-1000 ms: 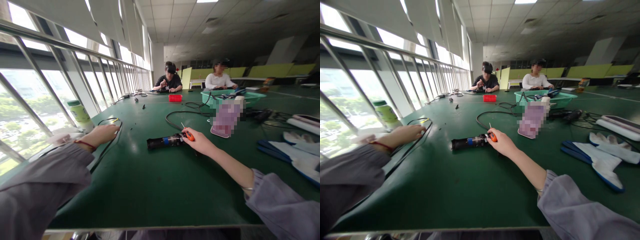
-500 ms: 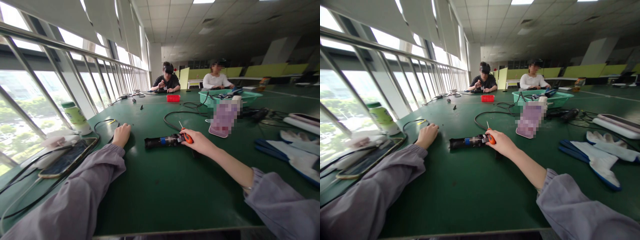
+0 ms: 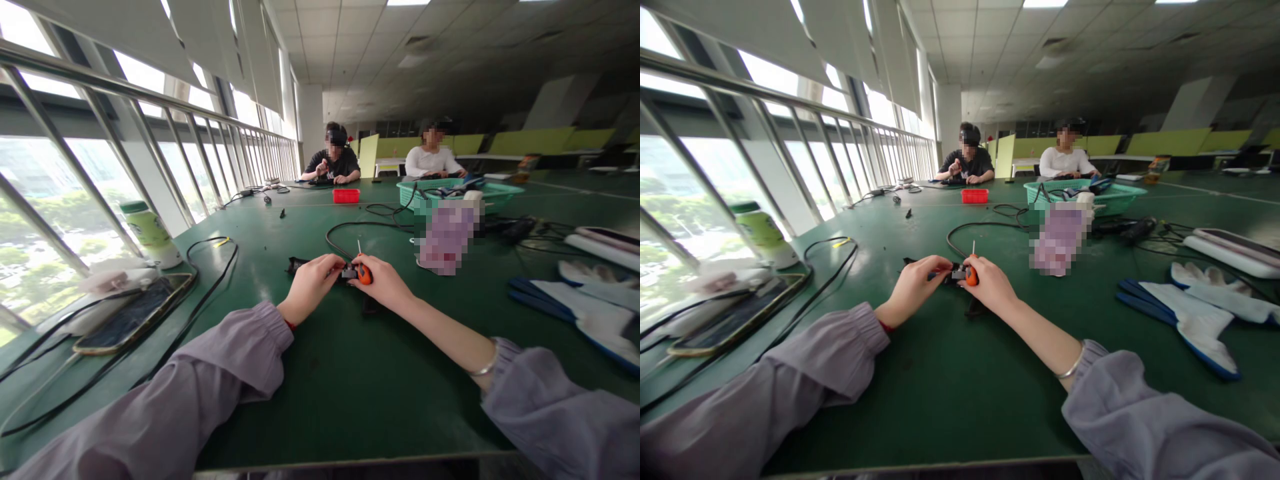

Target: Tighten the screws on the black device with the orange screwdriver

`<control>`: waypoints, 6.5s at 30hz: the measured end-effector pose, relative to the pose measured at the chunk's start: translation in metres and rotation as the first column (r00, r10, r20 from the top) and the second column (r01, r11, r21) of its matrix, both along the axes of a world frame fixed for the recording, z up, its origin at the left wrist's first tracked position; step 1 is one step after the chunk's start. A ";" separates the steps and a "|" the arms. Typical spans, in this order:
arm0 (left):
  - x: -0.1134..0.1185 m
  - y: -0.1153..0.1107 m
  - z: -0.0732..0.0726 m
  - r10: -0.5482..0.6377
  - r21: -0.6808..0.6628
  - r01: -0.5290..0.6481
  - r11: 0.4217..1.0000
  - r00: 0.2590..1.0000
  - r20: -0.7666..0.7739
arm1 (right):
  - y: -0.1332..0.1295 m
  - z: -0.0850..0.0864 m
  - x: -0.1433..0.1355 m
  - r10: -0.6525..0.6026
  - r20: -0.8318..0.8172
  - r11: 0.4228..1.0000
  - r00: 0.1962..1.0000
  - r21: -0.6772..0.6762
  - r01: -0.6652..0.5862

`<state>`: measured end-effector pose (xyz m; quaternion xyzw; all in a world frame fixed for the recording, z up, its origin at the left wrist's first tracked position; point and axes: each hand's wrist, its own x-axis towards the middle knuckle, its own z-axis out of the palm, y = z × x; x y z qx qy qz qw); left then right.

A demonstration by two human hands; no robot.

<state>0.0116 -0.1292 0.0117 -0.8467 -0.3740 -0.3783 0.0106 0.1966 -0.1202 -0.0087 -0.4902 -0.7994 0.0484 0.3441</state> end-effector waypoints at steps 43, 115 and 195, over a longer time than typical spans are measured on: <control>-0.123 0.107 -0.005 0.593 -0.009 -0.696 0.718 0.619 -0.515 | 0.019 -0.003 -0.003 0.136 -0.093 0.991 0.986 0.004 -0.136; -0.025 0.023 -0.012 0.293 -0.002 -0.316 0.949 0.882 -0.369 | -0.034 0.041 0.019 0.209 -0.666 0.977 0.716 0.105 -0.187; -0.024 0.028 -0.012 0.231 0.003 -0.253 0.967 0.879 -0.417 | -0.025 0.167 0.012 0.150 0.332 0.988 0.931 -0.089 -0.128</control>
